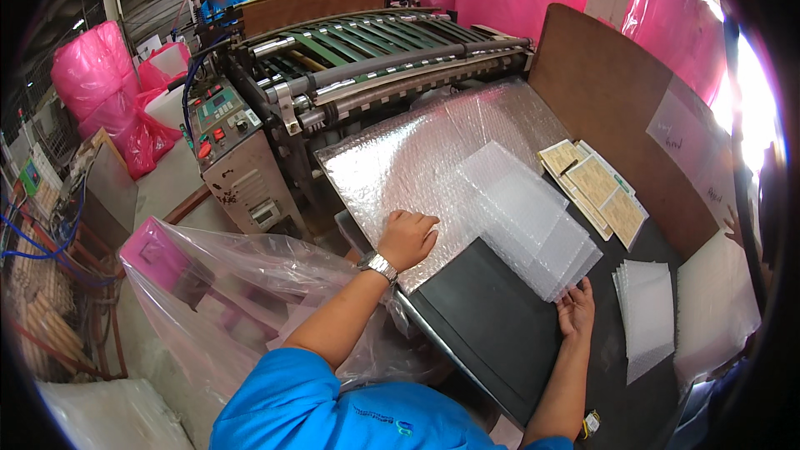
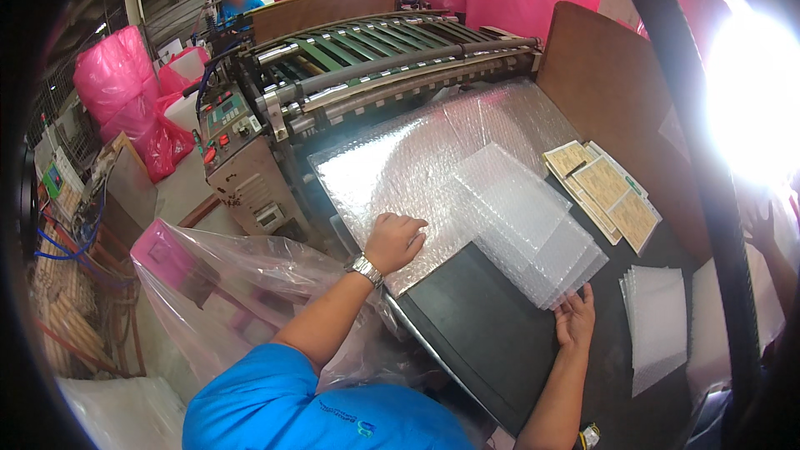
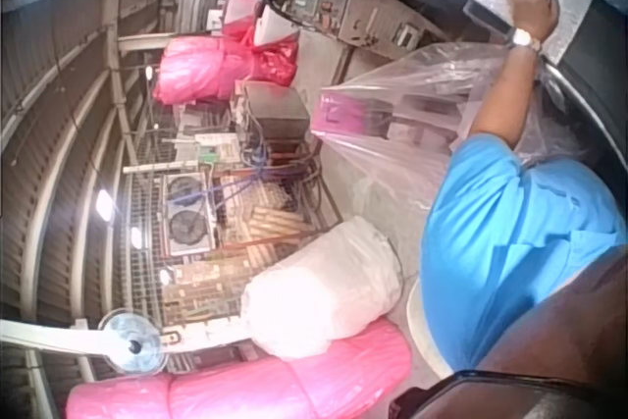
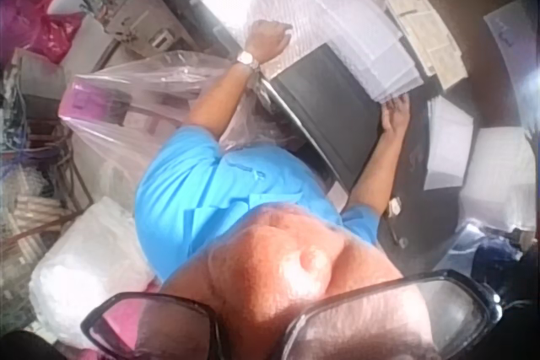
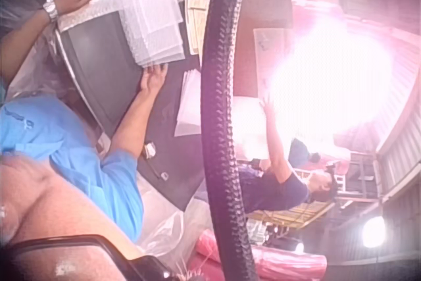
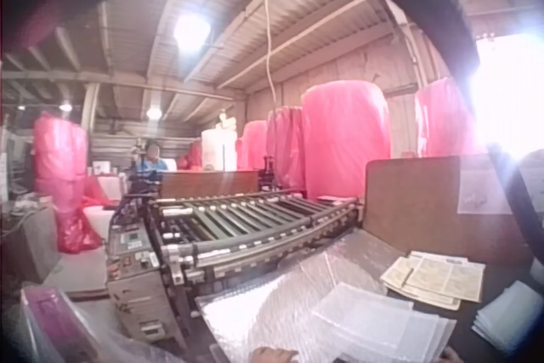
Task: The person repeatedly picks up sheets of bubble wrap from a table, folds them, and stacks them into a neat pile. Another person is visible in the background handling similar materials.
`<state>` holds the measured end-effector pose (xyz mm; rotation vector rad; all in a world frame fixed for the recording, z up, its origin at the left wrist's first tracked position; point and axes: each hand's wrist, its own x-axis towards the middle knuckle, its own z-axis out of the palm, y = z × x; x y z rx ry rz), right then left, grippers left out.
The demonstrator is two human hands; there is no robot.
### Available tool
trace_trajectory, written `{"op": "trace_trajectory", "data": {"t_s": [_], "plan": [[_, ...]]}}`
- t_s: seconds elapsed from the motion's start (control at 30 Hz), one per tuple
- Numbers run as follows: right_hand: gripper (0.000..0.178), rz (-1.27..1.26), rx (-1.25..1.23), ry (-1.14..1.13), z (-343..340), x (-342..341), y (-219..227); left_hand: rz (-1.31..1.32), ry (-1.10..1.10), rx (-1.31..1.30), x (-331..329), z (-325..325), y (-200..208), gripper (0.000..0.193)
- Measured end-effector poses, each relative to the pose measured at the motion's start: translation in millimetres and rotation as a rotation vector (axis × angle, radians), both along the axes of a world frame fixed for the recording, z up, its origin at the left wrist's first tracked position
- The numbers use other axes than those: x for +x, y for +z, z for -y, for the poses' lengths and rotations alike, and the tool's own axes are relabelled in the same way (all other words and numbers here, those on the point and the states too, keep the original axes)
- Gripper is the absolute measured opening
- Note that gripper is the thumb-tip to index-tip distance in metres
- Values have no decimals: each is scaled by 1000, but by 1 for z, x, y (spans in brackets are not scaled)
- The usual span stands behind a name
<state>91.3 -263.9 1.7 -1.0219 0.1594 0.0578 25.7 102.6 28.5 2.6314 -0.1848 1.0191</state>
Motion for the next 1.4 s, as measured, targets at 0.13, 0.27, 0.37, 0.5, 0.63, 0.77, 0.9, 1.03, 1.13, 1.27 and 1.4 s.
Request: {"op": "trace_trajectory", "data": {"t_s": [0.13,0.27,0.37,0.5,0.63,0.77,0.9,1.03,1.13,1.27,1.4], "plan": [[59,18,-25,-7,1,1,0,-18,-2,-7,-1,1,3,18],[59,33,128,32,16,11,-14,-17,-8,-17,-1,2,3,18],[54,41,187,47,17,10,-13,-19,-7,-16,-1,1,3,18],[53,87,183,110,19,8,-11,-22,-3,-16,-1,1,3,18],[52,82,182,124,22,9,-13,-21,-3,-15,-1,1,2,18],[51,74,191,134,23,10,-15,5,-7,-19,-1,2,3,17],[49,67,207,133,24,11,-17,13,-5,-15,-1,2,2,17],[48,71,199,134,23,11,-17,3,-4,-21,-1,2,3,17],[48,79,193,136,25,12,-19,-2,-10,-30,-1,1,3,17],[48,67,185,124,24,11,-18,-11,-10,-23,-2,2,4,17],[49,68,176,126,23,11,-17,-12,-12,-22,-2,1,4,17]]}}
